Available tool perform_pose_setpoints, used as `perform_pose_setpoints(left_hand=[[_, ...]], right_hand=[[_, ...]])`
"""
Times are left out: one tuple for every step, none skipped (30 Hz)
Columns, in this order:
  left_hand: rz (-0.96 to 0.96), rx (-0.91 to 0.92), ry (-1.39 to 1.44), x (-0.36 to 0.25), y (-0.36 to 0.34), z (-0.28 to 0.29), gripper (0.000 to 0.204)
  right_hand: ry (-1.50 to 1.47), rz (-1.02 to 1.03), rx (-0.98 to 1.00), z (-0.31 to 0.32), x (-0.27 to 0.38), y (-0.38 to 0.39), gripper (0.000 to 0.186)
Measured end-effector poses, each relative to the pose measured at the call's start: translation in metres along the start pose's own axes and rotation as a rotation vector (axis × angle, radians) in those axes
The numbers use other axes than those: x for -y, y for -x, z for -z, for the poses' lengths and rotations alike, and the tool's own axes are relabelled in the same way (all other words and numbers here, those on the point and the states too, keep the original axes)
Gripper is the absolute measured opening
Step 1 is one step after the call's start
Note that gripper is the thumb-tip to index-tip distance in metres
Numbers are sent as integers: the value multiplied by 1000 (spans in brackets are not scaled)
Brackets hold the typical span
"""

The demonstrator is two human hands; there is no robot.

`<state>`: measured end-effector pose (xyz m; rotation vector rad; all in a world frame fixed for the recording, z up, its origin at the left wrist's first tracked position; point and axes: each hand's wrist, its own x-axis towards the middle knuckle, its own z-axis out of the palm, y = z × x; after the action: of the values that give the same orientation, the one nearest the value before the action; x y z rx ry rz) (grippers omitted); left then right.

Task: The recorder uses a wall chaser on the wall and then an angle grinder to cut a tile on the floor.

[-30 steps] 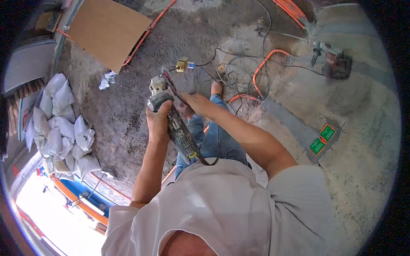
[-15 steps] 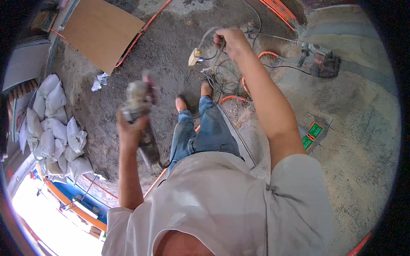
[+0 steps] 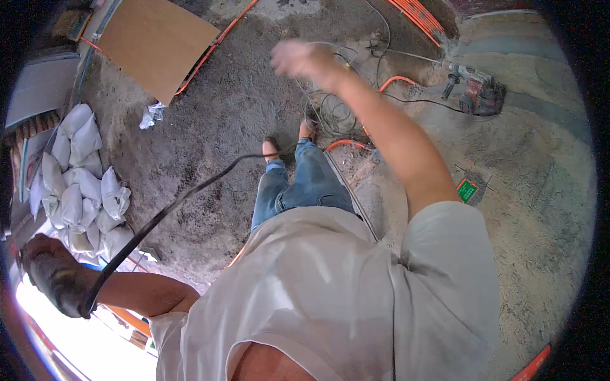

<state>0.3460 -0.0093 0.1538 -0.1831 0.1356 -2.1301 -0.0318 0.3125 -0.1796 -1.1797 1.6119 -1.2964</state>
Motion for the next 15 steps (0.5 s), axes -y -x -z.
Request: perform_pose_setpoints(left_hand=[[-70,-34,-127,3,8,-4,20],[-84,-63,-228,28,8,-12,24],[-202,-121,-154,33,14,-18,32],[-201,-118,-151,10,9,-29,32],[-99,-144,-130,-30,-4,-42,37],[-3,-176,-111,-29,-8,-47,43],[-216,-190,-130,-29,-2,-50,39],[-218,-184,-131,-38,-3,-52,39],[-178,-106,-37,-56,-11,-52,41],[-133,-29,54,-66,-16,-54,42],[-216,-273,-74,-29,-9,-59,9],[-232,-261,-88,-50,-5,-72,9],[-301,-222,-245,-92,-4,-92,8],[-325,-195,-367,-133,-19,-94,14],[-369,-161,-506,-154,-22,-98,21]], right_hand=[[-359,-424,70,-50,77,-3,50],[32,108,147,-85,59,20,59],[-148,-37,299,-119,71,37,63],[-49,-67,317,-148,87,56,50],[7,-160,397,-165,96,63,42],[61,-258,483,-177,99,67,34],[61,-257,489,-184,90,71,34],[98,-366,374,-190,75,75,30],[131,-476,253,-198,54,80,28],[432,-350,18,-202,10,95,28],[735,-227,-219,-184,-35,112,29],[463,-413,-167,-139,-34,111,24],[582,-317,-392,-103,-43,121,19],[528,-532,-720,-60,-82,152,19],[693,-660,-629,1,-101,184,18]])
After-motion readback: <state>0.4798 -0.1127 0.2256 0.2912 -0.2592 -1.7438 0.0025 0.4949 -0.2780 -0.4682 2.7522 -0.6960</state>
